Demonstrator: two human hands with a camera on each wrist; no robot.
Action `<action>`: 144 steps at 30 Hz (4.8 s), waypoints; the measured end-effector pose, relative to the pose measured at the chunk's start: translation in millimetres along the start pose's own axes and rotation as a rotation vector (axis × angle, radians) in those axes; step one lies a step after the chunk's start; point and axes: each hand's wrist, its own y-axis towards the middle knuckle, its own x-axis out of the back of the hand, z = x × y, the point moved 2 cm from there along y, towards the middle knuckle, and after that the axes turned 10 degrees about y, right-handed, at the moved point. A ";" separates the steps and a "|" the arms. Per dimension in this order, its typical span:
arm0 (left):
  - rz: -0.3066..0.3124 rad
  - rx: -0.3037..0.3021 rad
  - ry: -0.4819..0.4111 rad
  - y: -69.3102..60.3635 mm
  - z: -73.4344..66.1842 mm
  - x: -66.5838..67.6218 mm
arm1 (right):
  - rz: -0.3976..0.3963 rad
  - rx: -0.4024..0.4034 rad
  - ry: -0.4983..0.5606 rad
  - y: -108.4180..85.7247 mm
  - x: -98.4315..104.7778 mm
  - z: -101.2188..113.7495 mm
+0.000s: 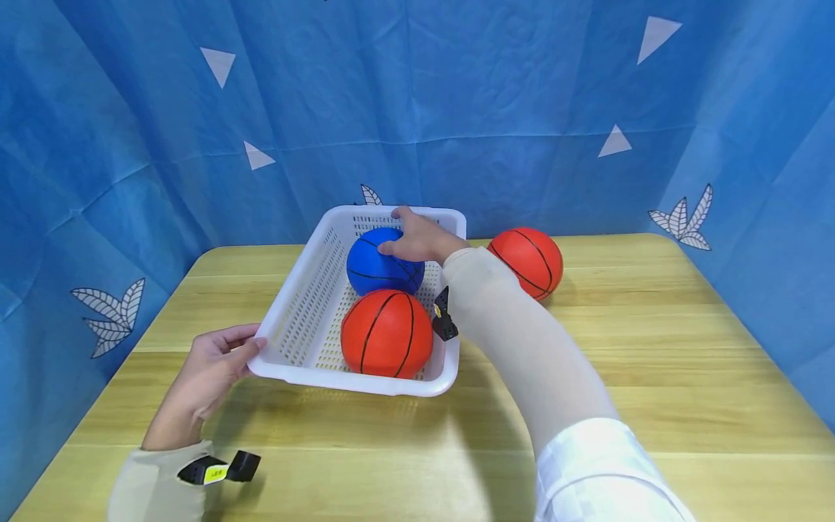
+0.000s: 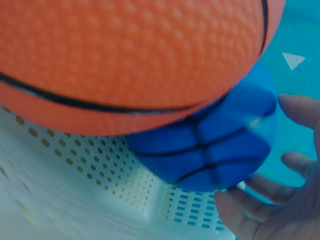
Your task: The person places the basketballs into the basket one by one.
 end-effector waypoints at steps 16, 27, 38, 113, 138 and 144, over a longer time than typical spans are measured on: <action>0.010 -0.010 -0.001 6.1 -2.7 -1.4 | -0.019 0.039 -0.108 -4.4 6.0 0.5; 0.008 0.002 -0.013 5.7 -0.5 -0.6 | 0.018 0.073 -0.107 -9.2 13.0 -0.5; -0.001 0.011 -0.021 4.4 0.9 -0.5 | -0.257 -0.079 -0.098 -34.0 66.5 -52.0; -0.009 0.017 -0.026 3.5 1.7 -0.5 | -0.443 0.038 0.080 -42.8 77.6 -29.6; -0.002 0.010 -0.039 3.7 2.7 -2.3 | -0.367 0.035 0.134 3.3 38.0 -18.0; 0.002 0.022 -0.030 3.6 1.8 -1.4 | -0.353 0.044 0.080 3.7 36.2 -19.0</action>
